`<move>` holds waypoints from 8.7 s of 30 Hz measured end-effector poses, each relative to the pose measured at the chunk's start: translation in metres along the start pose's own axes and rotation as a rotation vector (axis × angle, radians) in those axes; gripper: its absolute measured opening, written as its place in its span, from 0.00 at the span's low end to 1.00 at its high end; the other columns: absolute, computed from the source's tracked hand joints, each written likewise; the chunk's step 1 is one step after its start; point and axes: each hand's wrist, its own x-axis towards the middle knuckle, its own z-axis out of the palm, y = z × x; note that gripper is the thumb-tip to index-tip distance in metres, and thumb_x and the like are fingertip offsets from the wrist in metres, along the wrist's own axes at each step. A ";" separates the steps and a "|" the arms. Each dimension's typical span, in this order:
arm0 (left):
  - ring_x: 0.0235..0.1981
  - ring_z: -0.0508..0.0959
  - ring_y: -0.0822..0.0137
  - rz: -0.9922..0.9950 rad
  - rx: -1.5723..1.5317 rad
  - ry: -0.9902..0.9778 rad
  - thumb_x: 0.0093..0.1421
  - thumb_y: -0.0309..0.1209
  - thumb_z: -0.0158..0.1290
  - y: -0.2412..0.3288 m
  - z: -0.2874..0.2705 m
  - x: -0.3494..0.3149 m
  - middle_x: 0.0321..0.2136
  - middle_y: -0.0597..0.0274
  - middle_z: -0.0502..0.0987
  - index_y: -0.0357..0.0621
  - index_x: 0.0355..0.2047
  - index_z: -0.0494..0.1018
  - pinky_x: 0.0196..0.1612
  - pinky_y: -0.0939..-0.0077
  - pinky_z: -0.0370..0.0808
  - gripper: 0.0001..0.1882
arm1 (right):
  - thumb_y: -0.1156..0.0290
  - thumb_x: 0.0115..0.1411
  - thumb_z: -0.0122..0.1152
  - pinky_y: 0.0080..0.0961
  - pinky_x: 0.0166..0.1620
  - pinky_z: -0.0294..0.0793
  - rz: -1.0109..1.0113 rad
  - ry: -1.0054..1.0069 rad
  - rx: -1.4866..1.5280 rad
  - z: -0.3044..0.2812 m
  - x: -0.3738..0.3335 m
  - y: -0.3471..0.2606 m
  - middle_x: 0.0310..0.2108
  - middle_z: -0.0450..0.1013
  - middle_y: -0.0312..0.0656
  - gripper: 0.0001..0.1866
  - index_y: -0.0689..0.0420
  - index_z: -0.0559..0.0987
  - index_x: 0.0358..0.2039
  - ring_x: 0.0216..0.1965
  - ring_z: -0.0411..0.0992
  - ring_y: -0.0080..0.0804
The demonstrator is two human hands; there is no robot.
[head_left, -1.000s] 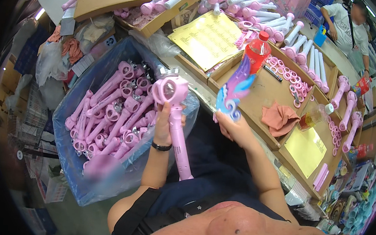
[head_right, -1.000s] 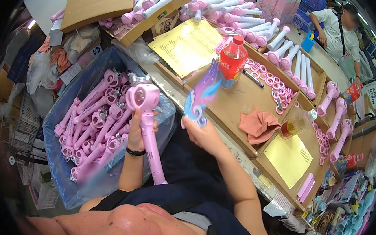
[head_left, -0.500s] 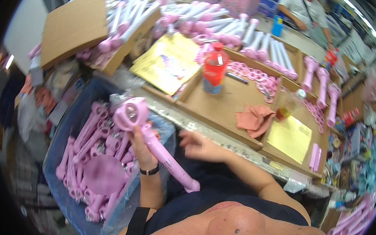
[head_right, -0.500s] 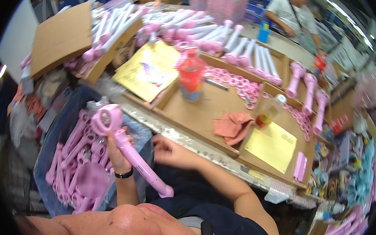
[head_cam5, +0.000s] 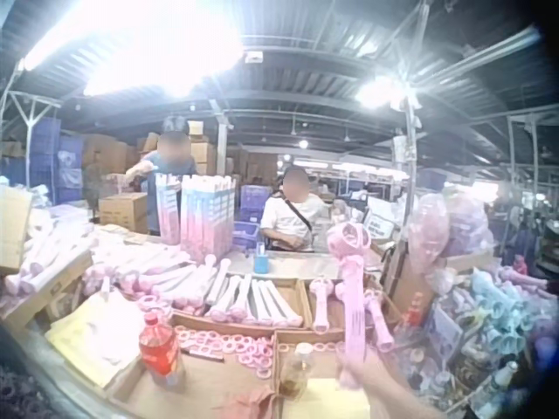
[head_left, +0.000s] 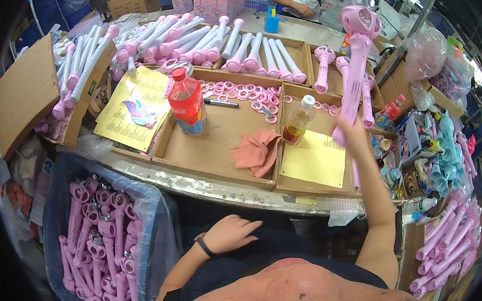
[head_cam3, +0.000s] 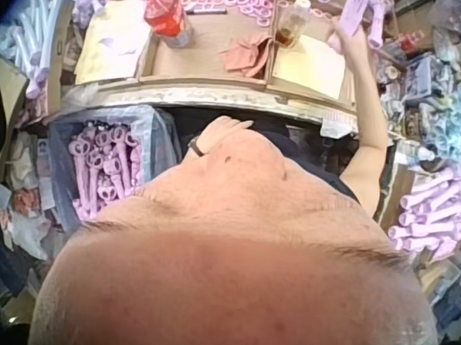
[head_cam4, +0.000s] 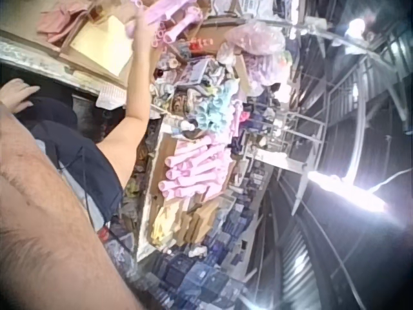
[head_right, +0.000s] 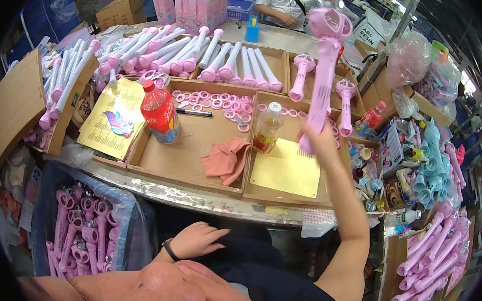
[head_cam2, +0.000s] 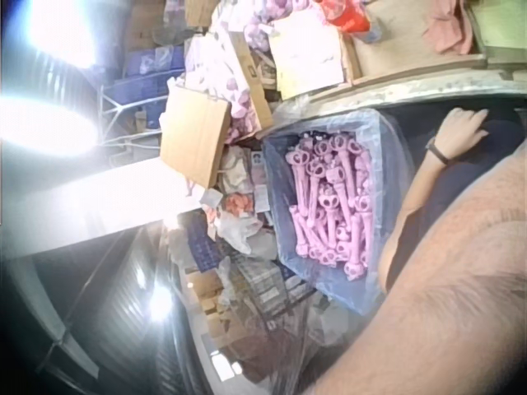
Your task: The person assembles pink plastic toy wands by attaching a silver crown piece to the top, wiping the wand with a cloth, and using a small tool to adjust or secure the crown. The person repeats this process on multiple wands, placing finished units into a bin.
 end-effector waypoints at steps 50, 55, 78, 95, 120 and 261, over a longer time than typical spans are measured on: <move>0.28 0.77 0.61 -1.910 0.130 1.143 0.49 0.32 0.57 0.015 0.072 -0.602 0.28 0.57 0.77 0.38 0.34 0.72 0.31 0.69 0.78 0.14 | 0.68 0.48 0.63 0.38 0.45 0.69 -0.684 -0.773 -0.987 0.174 -0.021 0.041 0.39 0.71 0.49 0.14 0.56 0.76 0.37 0.42 0.69 0.47; 0.32 0.74 0.64 -1.039 -0.236 2.227 0.53 0.21 0.52 0.076 0.018 -0.404 0.37 0.52 0.71 0.39 0.59 0.55 0.34 0.73 0.74 0.32 | 0.70 0.50 0.57 0.41 0.43 0.68 -0.679 -0.787 -1.172 0.176 -0.014 0.067 0.36 0.71 0.54 0.11 0.61 0.74 0.34 0.41 0.68 0.49; 0.35 0.70 0.75 -0.459 -1.296 0.636 0.53 0.19 0.49 0.032 0.004 -0.004 0.52 0.54 0.59 0.41 0.65 0.35 0.37 0.80 0.72 0.45 | 0.67 0.59 0.54 0.34 0.45 0.67 -0.394 -0.482 -0.460 0.202 -0.082 0.004 0.36 0.72 0.44 0.15 0.60 0.69 0.43 0.42 0.70 0.39; 0.27 0.72 0.68 0.094 -1.594 0.471 0.50 0.15 0.48 0.047 0.014 -0.006 0.50 0.50 0.59 0.61 0.65 0.28 0.28 0.72 0.74 0.52 | 0.64 0.54 0.60 0.34 0.46 0.75 0.128 -0.395 1.331 0.206 -0.073 0.005 0.45 0.69 0.46 0.24 0.60 0.67 0.48 0.44 0.71 0.36; 0.40 0.74 0.70 -0.179 -1.039 1.464 0.44 0.64 0.57 -0.008 -0.055 -0.051 0.39 0.57 0.74 0.38 0.50 0.62 0.40 0.77 0.71 0.46 | 0.69 0.44 0.63 0.39 0.37 0.72 -0.185 -0.790 -0.620 0.229 -0.187 -0.003 0.31 0.74 0.52 0.22 0.57 0.70 0.41 0.35 0.74 0.50; 0.17 0.75 0.66 -0.188 -1.584 0.905 0.49 0.66 0.49 -0.019 -0.030 -0.065 0.26 0.52 0.75 0.34 0.48 0.64 0.17 0.78 0.72 0.45 | 0.53 0.68 0.33 0.11 0.22 0.58 0.089 -0.496 0.604 0.265 -0.174 0.025 0.23 0.64 0.31 0.22 0.60 0.65 0.47 0.19 0.59 0.13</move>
